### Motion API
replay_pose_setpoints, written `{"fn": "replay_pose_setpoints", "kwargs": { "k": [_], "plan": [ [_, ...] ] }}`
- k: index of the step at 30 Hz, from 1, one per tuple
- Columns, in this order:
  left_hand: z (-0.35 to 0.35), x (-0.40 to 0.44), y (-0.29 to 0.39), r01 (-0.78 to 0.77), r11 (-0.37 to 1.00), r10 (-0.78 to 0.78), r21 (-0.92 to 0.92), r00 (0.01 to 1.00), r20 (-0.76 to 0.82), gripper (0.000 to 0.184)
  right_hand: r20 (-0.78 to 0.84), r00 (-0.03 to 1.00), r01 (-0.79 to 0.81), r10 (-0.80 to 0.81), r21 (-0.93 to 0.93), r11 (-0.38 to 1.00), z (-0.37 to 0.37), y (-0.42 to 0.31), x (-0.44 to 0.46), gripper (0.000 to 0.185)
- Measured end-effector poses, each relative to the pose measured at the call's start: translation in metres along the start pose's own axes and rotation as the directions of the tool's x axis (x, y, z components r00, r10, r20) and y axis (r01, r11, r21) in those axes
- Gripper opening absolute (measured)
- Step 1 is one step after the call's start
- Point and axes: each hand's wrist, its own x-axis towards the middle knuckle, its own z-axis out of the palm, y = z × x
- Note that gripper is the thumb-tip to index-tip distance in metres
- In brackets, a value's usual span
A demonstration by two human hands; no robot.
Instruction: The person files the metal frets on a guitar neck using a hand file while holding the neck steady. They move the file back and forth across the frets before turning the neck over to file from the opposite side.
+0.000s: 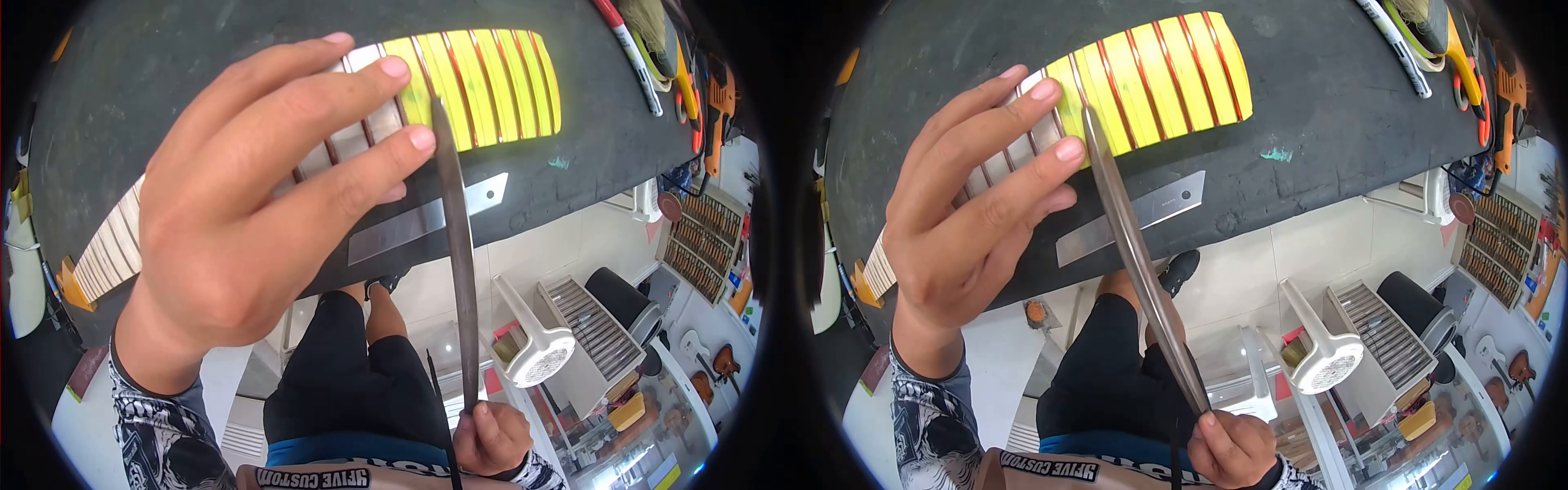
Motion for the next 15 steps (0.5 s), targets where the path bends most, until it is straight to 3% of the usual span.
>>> {"fn": "replay_pose_setpoints", "kwargs": {
  "k": [3, 6, 11, 15],
  "plan": [
    [-0.005, 0.004, 0.005, 0.012, 0.999, -0.014, 0.033, 0.998, 0.056, 0.040, -0.017, 1.000, 0.000, -0.001, -0.040, 0.999, 0.000, -0.001, 0.005, 0.059],
    [-0.003, 0.003, 0.002, -0.010, 1.000, 0.010, 0.017, 1.000, 0.008, 0.041, -0.048, 0.999, -0.023, 0.018, -0.107, 0.994, 0.000, -0.015, 0.064, 0.054],
    [0.006, 0.000, -0.001, -0.024, 0.999, 0.021, -0.044, 0.996, -0.085, 0.042, -0.083, 0.997, -0.006, 0.006, -0.007, 1.000, 0.006, -0.013, 0.150, 0.051],
    [0.003, 0.000, 0.000, 0.000, 0.998, -0.003, -0.060, 0.998, -0.061, 0.043, -0.043, 0.999, -0.018, 0.018, -0.002, 1.000, 0.003, -0.012, 0.143, 0.053]
  ]
}}
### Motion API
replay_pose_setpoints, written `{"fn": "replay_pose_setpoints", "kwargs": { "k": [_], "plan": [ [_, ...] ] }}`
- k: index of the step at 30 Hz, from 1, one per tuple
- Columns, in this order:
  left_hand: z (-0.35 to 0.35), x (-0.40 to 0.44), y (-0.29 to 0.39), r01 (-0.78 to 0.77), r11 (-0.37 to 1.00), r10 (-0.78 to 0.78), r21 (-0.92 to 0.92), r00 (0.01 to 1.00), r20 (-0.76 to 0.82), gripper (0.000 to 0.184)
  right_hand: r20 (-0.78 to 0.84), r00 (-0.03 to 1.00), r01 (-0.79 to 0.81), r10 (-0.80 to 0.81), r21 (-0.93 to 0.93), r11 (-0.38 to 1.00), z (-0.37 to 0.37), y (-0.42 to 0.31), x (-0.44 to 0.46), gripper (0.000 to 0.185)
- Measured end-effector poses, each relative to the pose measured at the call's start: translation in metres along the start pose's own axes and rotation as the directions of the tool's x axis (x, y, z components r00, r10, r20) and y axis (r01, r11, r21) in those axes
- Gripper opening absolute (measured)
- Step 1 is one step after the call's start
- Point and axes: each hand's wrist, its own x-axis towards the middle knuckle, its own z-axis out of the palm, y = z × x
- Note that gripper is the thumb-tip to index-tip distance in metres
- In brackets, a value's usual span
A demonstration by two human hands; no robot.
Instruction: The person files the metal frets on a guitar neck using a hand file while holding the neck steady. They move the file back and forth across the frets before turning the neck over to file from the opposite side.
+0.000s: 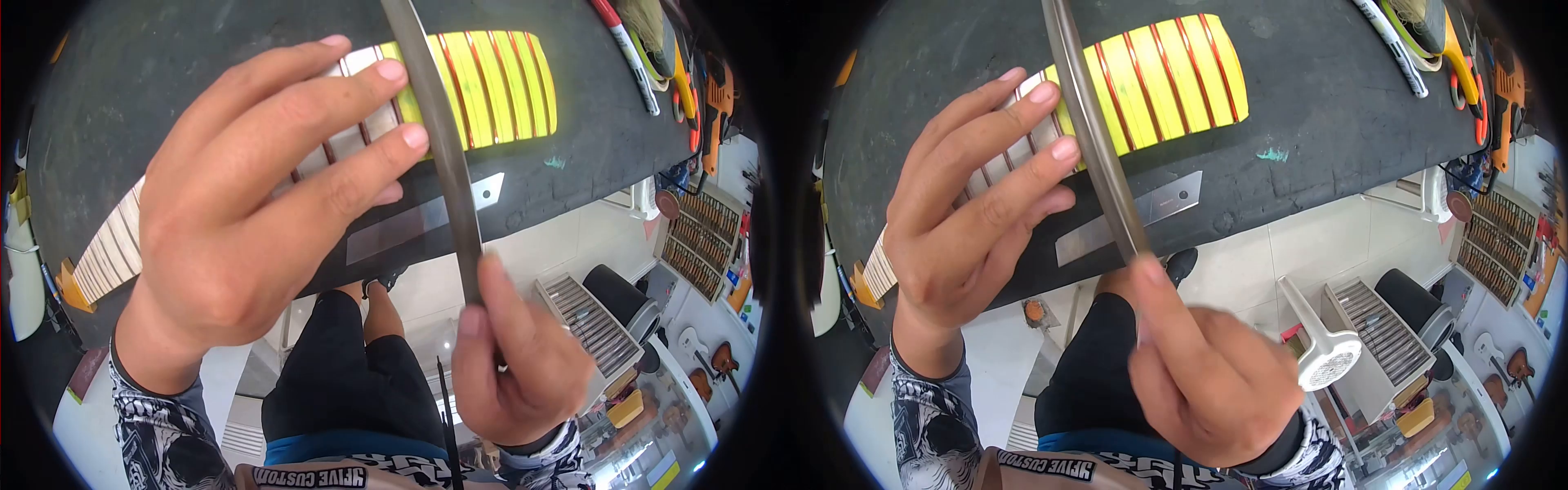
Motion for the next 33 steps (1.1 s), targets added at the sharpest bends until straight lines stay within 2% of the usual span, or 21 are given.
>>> {"fn": "replay_pose_setpoints", "kwargs": {
  "k": [5, 8, 10, 12, 14, 17, 20, 22, 24, 26, 29, 33],
  "plan": [
    [-0.002, -0.002, 0.000, 0.038, 0.999, -0.038, -0.013, 0.999, 0.030, 0.044, 0.064, 0.998, 0.015, -0.014, -0.006, 1.000, -0.018, 0.008, -0.088, 0.057],
    [-0.001, -0.004, -0.001, 0.044, 0.999, -0.043, -0.018, 0.999, 0.026, 0.045, 0.024, 1.000, -0.002, 0.002, -0.017, 1.000, -0.019, 0.006, -0.131, 0.060],
    [0.000, -0.004, -0.001, 0.043, 0.999, -0.043, -0.023, 0.999, 0.022, 0.046, 0.039, 0.999, -0.013, 0.012, 0.016, 1.000, -0.019, 0.003, -0.125, 0.059],
    [0.001, -0.004, -0.001, 0.049, 0.998, -0.049, -0.031, 0.999, 0.015, 0.046, 0.043, 0.999, 0.025, -0.021, -0.085, 0.996, -0.019, -0.001, -0.095, 0.058],
    [0.000, -0.003, 0.000, 0.060, 0.998, -0.060, -0.032, 0.998, 0.016, 0.045, 0.004, 1.000, -0.010, 0.010, -0.100, 0.995, -0.012, -0.009, -0.054, 0.053],
    [-0.001, -0.002, 0.002, 0.076, 0.996, -0.076, -0.035, 0.997, 0.024, 0.045, -0.007, 0.999, -0.041, 0.041, 0.015, 0.999, -0.005, -0.008, -0.012, 0.048],
    [-0.002, -0.001, 0.004, 0.102, 0.993, -0.100, -0.057, 0.994, 0.040, 0.044, 0.016, 0.999, -0.048, 0.048, 0.015, 0.999, -0.006, -0.009, -0.010, 0.050],
    [-0.005, 0.000, 0.005, 0.119, 0.991, -0.116, -0.064, 0.992, 0.052, 0.044, 0.083, 0.996, -0.044, 0.041, 0.026, 0.999, -0.016, -0.004, -0.037, 0.056],
    [-0.003, 0.000, 0.005, 0.127, 0.990, -0.124, -0.064, 0.991, 0.054, 0.043, 0.116, 0.993, -0.024, 0.022, 0.015, 1.000, -0.024, 0.003, -0.071, 0.055],
    [-0.002, -0.002, 0.005, 0.122, 0.991, -0.119, -0.058, 0.992, 0.048, 0.043, 0.055, 0.998, -0.046, 0.043, 0.050, 0.998, -0.022, 0.008, -0.116, 0.061],
    [-0.002, 0.000, 0.006, 0.126, 0.991, -0.122, -0.055, 0.991, 0.059, 0.043, 0.043, 0.997, -0.067, 0.069, -0.043, 0.997, -0.026, 0.008, -0.166, 0.064],
    [-0.002, 0.000, 0.003, 0.056, 0.998, -0.056, -0.013, 0.998, 0.033, 0.042, 0.047, 0.999, -0.015, 0.020, -0.110, 0.994, -0.028, 0.009, -0.162, 0.067]
  ]
}}
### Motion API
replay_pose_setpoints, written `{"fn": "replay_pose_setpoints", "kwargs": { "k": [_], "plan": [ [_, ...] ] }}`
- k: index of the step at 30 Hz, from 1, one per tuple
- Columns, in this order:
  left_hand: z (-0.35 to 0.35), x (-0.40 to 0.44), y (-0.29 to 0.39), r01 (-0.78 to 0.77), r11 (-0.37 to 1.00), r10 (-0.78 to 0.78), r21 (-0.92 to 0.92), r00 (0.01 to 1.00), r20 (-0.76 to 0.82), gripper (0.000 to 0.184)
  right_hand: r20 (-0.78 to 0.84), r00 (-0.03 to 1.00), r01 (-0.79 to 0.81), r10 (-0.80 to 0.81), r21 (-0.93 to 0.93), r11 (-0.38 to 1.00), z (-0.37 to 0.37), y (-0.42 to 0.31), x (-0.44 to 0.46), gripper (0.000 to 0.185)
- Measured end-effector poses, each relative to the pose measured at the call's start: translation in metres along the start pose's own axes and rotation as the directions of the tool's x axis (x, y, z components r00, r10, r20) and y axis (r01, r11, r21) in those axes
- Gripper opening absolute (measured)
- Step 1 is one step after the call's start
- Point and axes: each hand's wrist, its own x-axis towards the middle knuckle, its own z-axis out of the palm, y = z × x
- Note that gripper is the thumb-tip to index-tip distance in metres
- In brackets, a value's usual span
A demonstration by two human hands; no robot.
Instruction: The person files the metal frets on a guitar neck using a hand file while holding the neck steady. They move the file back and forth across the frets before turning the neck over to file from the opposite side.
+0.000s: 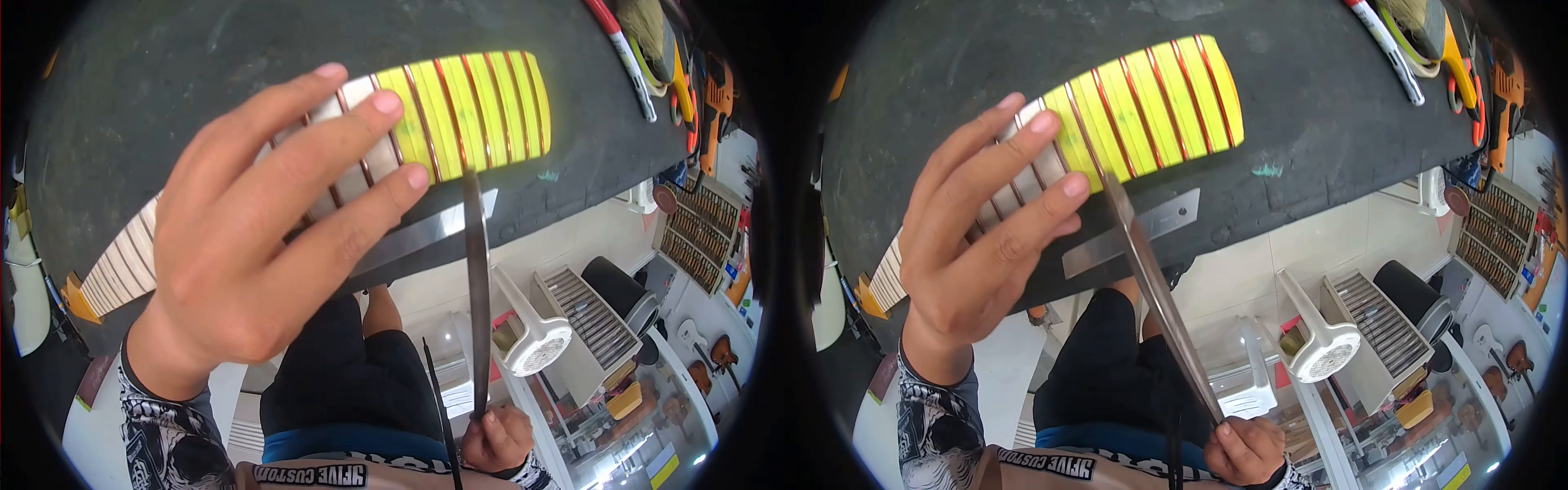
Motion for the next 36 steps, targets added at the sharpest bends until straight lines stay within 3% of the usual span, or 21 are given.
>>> {"fn": "replay_pose_setpoints", "kwargs": {
  "k": [4, 10, 21, 24, 27, 29, 31, 35, 36],
  "plan": [
    [0.000, -0.001, -0.006, -0.092, 0.993, 0.092, 0.074, 0.996, 0.000, 0.041, -0.012, 1.000, -0.019, 0.018, -0.097, 0.995, 0.003, -0.005, 0.013, 0.064],
    [-0.003, -0.002, -0.005, -0.170, 0.961, 0.155, 0.219, 0.984, 0.085, 0.040, 0.027, 0.999, 0.036, -0.034, -0.064, 0.997, 0.000, 0.003, 0.015, 0.065],
    [-0.007, -0.004, -0.003, -0.143, 0.965, 0.127, 0.219, 0.988, 0.082, 0.038, 0.020, 0.999, 0.038, -0.036, -0.070, 0.997, 0.010, -0.005, 0.012, 0.067],
    [-0.005, -0.002, -0.001, -0.119, 0.975, 0.109, 0.190, 0.992, 0.060, 0.038, 0.039, 0.997, 0.072, -0.068, -0.109, 0.991, 0.007, -0.009, 0.036, 0.062],
    [-0.004, 0.000, -0.001, -0.098, 0.984, 0.094, 0.147, 0.995, 0.035, 0.039, -0.005, 0.999, 0.050, -0.050, -0.025, 0.998, 0.012, -0.013, 0.087, 0.055],
    [-0.003, 0.001, -0.001, -0.083, 0.989, 0.079, 0.122, 0.996, 0.035, 0.039, -0.079, 0.985, 0.142, -0.151, -0.109, 0.984, 0.022, -0.009, 0.124, 0.058],
    [-0.004, 0.002, 0.000, -0.059, 0.994, 0.056, 0.097, 0.998, 0.038, 0.039, -0.081, 0.989, 0.121, -0.126, -0.068, 0.990, 0.025, -0.013, 0.154, 0.058],
    [-0.003, 0.003, 0.000, -0.048, 0.997, 0.046, 0.065, 0.998, 0.033, 0.040, -0.074, 0.997, 0.039, -0.039, -0.003, 0.999, 0.023, -0.018, 0.154, 0.047],
    [-0.002, 0.002, -0.001, -0.053, 0.997, 0.052, 0.053, 0.998, 0.021, 0.040, -0.064, 0.996, 0.066, -0.068, -0.032, 0.997, 0.021, -0.014, 0.140, 0.052]
  ]
}}
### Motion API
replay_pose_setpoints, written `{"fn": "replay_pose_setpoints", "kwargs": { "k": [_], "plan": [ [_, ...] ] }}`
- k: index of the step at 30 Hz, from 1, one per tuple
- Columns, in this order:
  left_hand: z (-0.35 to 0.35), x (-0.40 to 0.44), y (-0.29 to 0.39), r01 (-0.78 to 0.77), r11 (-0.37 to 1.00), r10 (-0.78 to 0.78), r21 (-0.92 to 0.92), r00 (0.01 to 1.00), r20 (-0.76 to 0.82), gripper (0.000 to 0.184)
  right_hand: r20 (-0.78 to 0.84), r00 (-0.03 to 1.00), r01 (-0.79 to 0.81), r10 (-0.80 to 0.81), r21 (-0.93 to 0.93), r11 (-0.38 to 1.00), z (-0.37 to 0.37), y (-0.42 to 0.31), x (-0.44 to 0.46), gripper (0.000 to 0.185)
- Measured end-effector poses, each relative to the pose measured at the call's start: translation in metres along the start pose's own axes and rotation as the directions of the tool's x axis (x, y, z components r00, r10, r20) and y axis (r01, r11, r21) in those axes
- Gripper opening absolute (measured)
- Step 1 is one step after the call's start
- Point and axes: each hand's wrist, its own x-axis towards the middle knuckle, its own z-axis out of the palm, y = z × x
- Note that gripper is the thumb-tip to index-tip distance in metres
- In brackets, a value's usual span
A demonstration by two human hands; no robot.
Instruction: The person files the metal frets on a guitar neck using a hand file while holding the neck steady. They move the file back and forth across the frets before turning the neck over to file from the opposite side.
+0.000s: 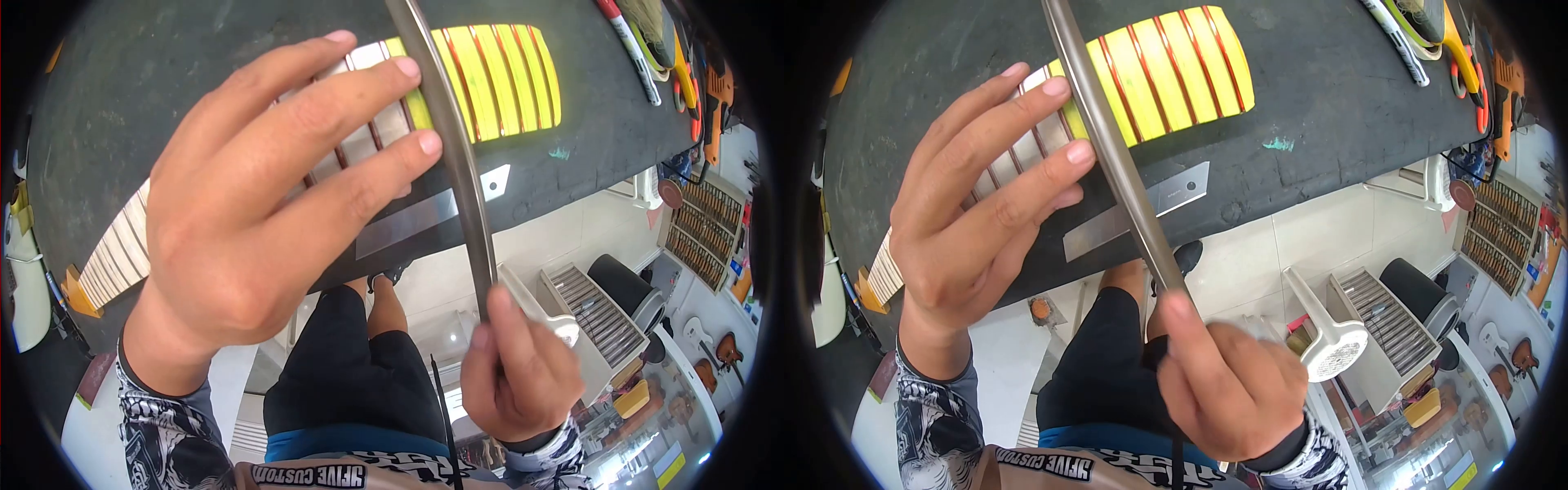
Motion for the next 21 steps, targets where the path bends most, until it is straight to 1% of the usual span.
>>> {"fn": "replay_pose_setpoints", "kwargs": {
  "k": [1, 3, 4, 5, 8, 10, 12, 14, 16, 17, 20, 21],
  "plan": [
    [0.003, -0.004, -0.004, -0.008, 1.000, 0.008, -0.016, 1.000, -0.027, 0.040, 0.009, 0.999, 0.031, -0.031, -0.025, 0.999, -0.003, 0.006, -0.020, 0.058],
    [0.004, -0.006, -0.007, -0.013, 0.999, 0.011, -0.036, 0.999, -0.042, 0.040, 0.042, 0.999, 0.004, -0.003, -0.044, 0.999, -0.009, 0.008, -0.062, 0.054],
    [0.003, -0.006, -0.007, -0.009, 0.999, 0.008, -0.040, 0.999, -0.031, 0.040, 0.043, 0.999, 0.011, -0.010, -0.040, 0.999, -0.011, 0.010, -0.084, 0.052],
    [0.003, -0.007, -0.006, -0.004, 0.999, 0.003, -0.043, 1.000, -0.028, 0.040, 0.015, 1.000, -0.016, 0.016, -0.011, 1.000, -0.009, 0.009, -0.104, 0.053],
    [0.004, -0.007, -0.005, 0.006, 0.999, -0.007, -0.046, 0.999, -0.032, 0.040, 0.066, 0.998, -0.015, 0.015, 0.000, 1.000, -0.013, 0.009, -0.128, 0.053],
    [0.005, -0.007, -0.005, 0.008, 0.999, -0.010, -0.051, 0.999, -0.033, 0.040, 0.065, 0.998, -0.005, 0.006, -0.024, 1.000, -0.013, 0.007, -0.112, 0.054],
    [0.004, -0.008, -0.006, 0.003, 0.999, -0.005, -0.046, 0.999, -0.035, 0.041, 0.075, 0.997, 0.014, -0.010, -0.043, 0.999, -0.012, 0.005, -0.074, 0.056],
    [0.004, -0.008, -0.007, 0.000, 0.999, -0.002, -0.044, 0.999, -0.039, 0.041, 0.003, 1.000, 0.022, -0.021, -0.055, 0.998, -0.002, 0.001, -0.034, 0.058],
    [0.004, -0.008, -0.007, 0.006, 0.999, -0.009, -0.052, 0.999, -0.042, 0.042, 0.056, 0.998, -0.016, 0.019, -0.042, 0.999, -0.005, -0.009, 0.003, 0.052],
    [0.004, -0.008, -0.006, 0.012, 0.998, -0.015, -0.058, 0.999, -0.043, 0.042, 0.085, 0.996, -0.039, 0.042, -0.036, 0.999, -0.007, -0.013, 0.011, 0.050],
    [0.004, -0.006, -0.003, 0.041, 0.996, -0.045, -0.075, 0.998, -0.042, 0.042, 0.079, 0.995, -0.061, 0.064, -0.031, 0.998, -0.009, -0.013, 0.002, 0.049],
    [0.004, -0.006, -0.001, 0.057, 0.995, -0.060, -0.081, 0.998, -0.038, 0.042, 0.057, 0.998, -0.030, 0.033, -0.044, 0.999, -0.007, -0.008, -0.012, 0.053]
  ]
}}
